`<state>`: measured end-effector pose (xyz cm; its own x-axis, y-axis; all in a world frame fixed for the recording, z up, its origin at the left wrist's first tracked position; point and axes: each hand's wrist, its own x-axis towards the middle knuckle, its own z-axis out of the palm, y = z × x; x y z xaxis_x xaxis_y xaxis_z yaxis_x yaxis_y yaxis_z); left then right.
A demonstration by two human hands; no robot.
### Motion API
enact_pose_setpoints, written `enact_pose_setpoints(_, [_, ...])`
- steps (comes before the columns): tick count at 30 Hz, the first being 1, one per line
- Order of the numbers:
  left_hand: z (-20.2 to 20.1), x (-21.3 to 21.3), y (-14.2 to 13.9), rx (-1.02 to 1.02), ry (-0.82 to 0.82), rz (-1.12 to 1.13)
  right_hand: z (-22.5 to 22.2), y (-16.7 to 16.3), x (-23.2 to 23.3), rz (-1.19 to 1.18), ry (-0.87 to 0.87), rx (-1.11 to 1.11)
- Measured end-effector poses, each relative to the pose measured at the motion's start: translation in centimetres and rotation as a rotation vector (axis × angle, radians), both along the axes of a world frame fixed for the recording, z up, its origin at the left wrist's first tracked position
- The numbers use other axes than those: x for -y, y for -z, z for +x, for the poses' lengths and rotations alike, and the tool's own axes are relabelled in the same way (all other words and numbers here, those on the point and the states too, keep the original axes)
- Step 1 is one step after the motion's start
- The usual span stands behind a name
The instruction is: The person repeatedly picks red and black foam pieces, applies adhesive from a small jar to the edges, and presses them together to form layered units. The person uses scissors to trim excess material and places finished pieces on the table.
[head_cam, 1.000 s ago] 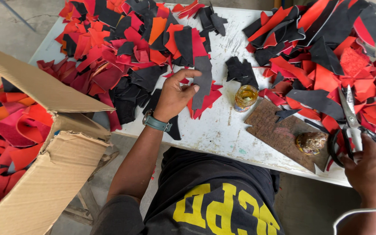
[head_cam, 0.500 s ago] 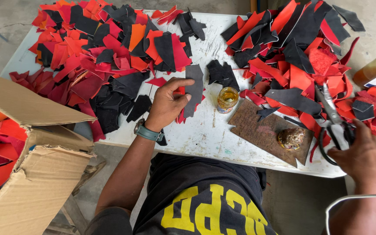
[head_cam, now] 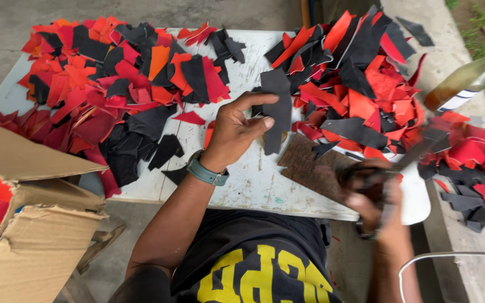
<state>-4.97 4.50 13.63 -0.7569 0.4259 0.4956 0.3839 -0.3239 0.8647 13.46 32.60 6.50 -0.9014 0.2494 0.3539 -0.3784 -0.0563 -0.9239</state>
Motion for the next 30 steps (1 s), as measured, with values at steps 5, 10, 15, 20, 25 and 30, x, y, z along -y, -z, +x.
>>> enact_pose_setpoints(5, [1.8, -3.2, -3.2, -0.035, 0.026, 0.064, -3.4, -1.0, 6.7, -0.415, -0.348, 0.217])
enact_pose_setpoints(10, [3.4, -4.4, -5.0, -0.195, -0.047, -0.029, -3.8, -1.8, 8.1, 0.024, -0.203, 0.166])
enact_pose_setpoints(15, [4.3, -4.3, -5.1, -0.193, -0.064, -0.105, -3.8, -1.9, 8.4, 0.287, -0.039, 0.137])
enact_pose_setpoints(20, [4.2, -4.0, -4.8, -0.2, -0.062, -0.094, -3.8, -1.9, 8.7, 0.413, 0.047, 0.069])
enact_pose_setpoints(25, [4.1, -4.1, -4.6, -0.217, -0.045, -0.079, -3.9, -1.4, 9.4, 0.406, 0.133, 0.108])
enact_pose_setpoints(30, [3.6, -4.3, -4.7, -0.219, -0.012, -0.08, -4.1, -1.1, 9.8, 0.362, 0.145, 0.182])
